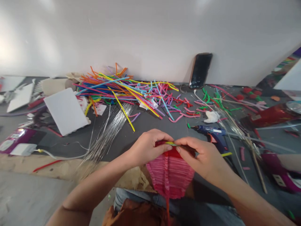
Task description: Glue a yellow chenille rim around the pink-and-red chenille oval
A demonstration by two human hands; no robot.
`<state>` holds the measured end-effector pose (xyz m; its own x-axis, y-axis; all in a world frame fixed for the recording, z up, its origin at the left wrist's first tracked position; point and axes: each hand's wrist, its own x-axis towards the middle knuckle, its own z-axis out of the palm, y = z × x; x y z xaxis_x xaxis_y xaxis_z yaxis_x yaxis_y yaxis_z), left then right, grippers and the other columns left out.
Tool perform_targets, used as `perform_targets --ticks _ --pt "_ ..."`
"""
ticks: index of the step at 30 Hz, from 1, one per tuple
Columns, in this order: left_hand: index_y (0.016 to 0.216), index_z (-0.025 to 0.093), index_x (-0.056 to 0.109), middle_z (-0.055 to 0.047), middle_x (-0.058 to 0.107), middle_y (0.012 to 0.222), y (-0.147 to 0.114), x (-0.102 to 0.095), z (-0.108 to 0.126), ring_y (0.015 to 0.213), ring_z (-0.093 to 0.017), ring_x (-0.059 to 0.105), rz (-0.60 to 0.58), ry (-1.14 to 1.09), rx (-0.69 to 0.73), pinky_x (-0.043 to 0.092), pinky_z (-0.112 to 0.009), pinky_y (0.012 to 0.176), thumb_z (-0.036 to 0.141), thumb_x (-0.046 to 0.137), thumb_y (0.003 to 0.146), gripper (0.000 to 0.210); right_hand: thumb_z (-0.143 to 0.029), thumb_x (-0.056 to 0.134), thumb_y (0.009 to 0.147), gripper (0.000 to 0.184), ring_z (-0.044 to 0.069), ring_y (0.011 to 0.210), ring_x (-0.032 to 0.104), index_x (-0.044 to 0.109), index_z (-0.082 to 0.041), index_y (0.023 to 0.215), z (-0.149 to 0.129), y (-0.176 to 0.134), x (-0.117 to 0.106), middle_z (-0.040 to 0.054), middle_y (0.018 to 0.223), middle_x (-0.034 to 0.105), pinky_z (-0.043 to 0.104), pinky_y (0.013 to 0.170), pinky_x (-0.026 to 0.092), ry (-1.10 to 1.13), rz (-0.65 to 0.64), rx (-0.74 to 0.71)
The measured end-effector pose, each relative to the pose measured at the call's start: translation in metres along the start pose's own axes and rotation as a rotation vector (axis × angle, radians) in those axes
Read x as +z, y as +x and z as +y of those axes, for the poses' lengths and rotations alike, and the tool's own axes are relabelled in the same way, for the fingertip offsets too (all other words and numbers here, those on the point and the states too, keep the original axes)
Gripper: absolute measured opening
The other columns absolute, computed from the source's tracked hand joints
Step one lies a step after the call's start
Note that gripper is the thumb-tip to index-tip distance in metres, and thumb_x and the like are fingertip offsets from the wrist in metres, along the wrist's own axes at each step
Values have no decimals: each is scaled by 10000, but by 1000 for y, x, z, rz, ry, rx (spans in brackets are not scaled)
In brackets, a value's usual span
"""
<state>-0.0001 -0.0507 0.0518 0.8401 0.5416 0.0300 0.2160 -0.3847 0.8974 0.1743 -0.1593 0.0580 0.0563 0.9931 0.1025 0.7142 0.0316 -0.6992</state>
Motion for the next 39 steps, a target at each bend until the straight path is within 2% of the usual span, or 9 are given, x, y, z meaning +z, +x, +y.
perform_targets --ticks 7,10,14,20,27,32,35,39 --pt "861 199 720 -4 683 842 -3 5 3 854 -127 603 58 17 24 451 -237 799 186 639 827 89 -233 541 861 149 132 775 663 649 -219 962 -6 -4 -11 9 896 714 239 712 522 -15 24 -36" --pt "869 211 729 -3 686 843 -3 6 3 852 -127 606 60 -9 9 454 -238 797 194 647 820 97 -213 504 883 160 131 802 659 653 -224 942 -6 -9 -13 10 895 708 240 715 519 -29 20 -68" --pt "851 201 727 -9 686 837 -4 9 3 831 -130 614 76 -60 -51 457 -237 771 235 648 816 92 -203 519 880 149 135 782 663 660 -223 924 -7 -15 -10 8 868 711 250 716 517 -79 79 -83" --pt "818 178 698 1 682 827 -2 7 8 793 -116 607 16 -81 -99 438 -220 745 242 599 830 119 -205 538 877 125 137 766 671 662 -219 888 -9 -19 -4 7 843 717 252 712 520 -113 150 -84" --pt "791 164 670 16 673 790 1 3 9 736 -101 592 -33 -121 -185 429 -199 689 264 579 822 139 -218 579 848 127 129 733 683 672 -224 934 -5 -33 3 3 860 733 229 688 537 2 193 29" --pt "792 169 662 19 677 783 3 1 9 726 -107 598 -77 -91 -202 444 -210 690 256 559 819 137 -265 591 833 105 141 675 689 683 -233 871 -6 -40 11 -5 809 742 234 645 547 99 275 164" --pt "805 180 663 16 685 816 4 0 11 767 -119 608 -83 1 -166 452 -224 722 240 549 825 130 -261 574 844 108 144 676 687 678 -235 860 -6 -41 18 -2 810 741 241 649 544 80 321 177" --pt "915 205 679 -5 705 917 5 -1 17 863 -140 621 -87 169 -13 445 -250 801 262 525 874 169 -236 553 854 117 144 690 684 669 -227 859 -7 -38 22 4 811 739 244 661 536 18 360 123"
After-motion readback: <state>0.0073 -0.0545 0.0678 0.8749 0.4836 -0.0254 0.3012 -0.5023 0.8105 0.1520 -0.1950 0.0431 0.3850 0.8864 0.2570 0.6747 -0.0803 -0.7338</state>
